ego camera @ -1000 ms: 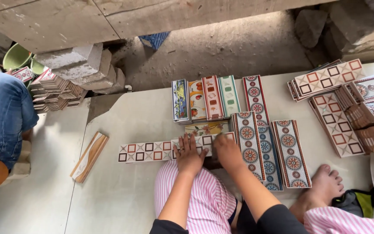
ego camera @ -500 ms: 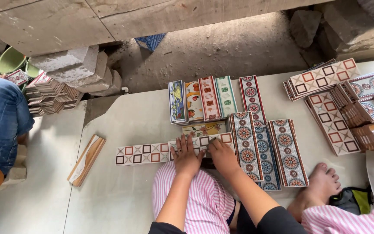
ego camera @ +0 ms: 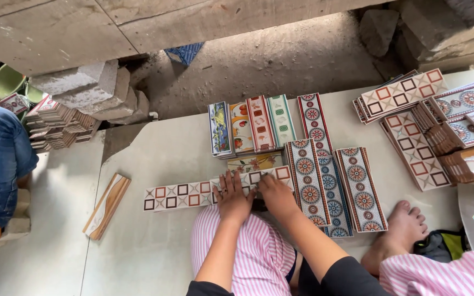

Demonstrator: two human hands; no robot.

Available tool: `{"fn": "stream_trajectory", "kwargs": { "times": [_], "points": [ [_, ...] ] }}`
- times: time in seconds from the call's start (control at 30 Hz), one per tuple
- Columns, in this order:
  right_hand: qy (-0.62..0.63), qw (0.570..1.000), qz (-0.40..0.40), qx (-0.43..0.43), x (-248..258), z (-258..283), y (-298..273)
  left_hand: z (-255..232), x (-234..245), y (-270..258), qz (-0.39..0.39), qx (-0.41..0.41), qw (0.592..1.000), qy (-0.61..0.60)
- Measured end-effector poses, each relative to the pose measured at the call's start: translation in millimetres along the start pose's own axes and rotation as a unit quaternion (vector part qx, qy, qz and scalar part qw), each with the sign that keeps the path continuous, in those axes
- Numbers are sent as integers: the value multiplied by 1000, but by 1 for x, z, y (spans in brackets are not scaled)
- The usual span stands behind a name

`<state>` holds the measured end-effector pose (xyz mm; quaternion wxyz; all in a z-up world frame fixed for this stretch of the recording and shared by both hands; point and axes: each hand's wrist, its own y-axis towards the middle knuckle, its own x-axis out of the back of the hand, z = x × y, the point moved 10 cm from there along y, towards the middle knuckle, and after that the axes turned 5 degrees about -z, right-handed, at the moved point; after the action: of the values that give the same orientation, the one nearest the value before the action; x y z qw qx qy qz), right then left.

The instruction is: The person sits on the floor and wipes the surface of rectangular decorative tiles with a cloth. They pick up tiles one by one from a pile, wipe them, and place them back down. Another person is visible in the background performing a similar task.

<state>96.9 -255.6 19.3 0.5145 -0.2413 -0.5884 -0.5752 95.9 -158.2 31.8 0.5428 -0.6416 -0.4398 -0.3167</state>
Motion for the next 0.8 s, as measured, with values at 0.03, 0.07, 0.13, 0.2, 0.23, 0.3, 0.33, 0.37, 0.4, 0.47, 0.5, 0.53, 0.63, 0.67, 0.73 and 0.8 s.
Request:
{"fn": "stream_trajectory", "kwargs": {
  "times": [0.03,0.07,0.13,0.2,0.23,0.3,0.33,0.37,0.4,0.47,0.5,0.53,0.63,0.67,0.73,0.8],
  "points": [
    [1,1000,-4,18,3,5,1,0,1,0,0,2,1000,3],
    [1,999,-9,36,5,10,2,0,3,0,0,4,1000,7],
    [-70,997,-14,29,-5,-11,1,1,2,2,-1,4,1000,4],
    [-141,990,-11,21,-8,-28,-6,1,-1,-1,6,4,1000,-1],
    [-107,994,-6,-4,-7,-41,-3,0,1,-1,3,4,1000,-6],
    [-75,997,-3,-29,-6,-48,-1,-1,3,-2,-2,2,1000,-11],
    [-79,996,4,-33,-8,-43,-1,0,2,-2,-6,2,1000,-13],
    [-82,996,12,-37,-10,-39,-1,0,2,-2,-9,2,1000,-14],
    [-84,996,10,-37,13,-23,6,-1,2,2,-11,0,1000,-14],
    [-13,999,33,-6,55,22,14,2,-1,3,-13,-1,1000,10],
    [-14,999,31,-10,36,16,7,1,0,2,-13,-5,1000,12],
    [3,999,36,-3,17,14,0,1,0,2,-8,-3,1000,10],
    [-9,999,37,-4,10,1,0,0,2,0,-4,1,1000,1],
    [-38,999,34,-17,16,-5,3,0,2,-1,-1,1,1000,0],
    [-43,997,49,-42,14,-31,-2,1,-1,-2,-1,0,1000,-9],
    [-51,995,58,-63,14,-47,1,0,1,2,-9,-1,1000,-19]
  ]
}}
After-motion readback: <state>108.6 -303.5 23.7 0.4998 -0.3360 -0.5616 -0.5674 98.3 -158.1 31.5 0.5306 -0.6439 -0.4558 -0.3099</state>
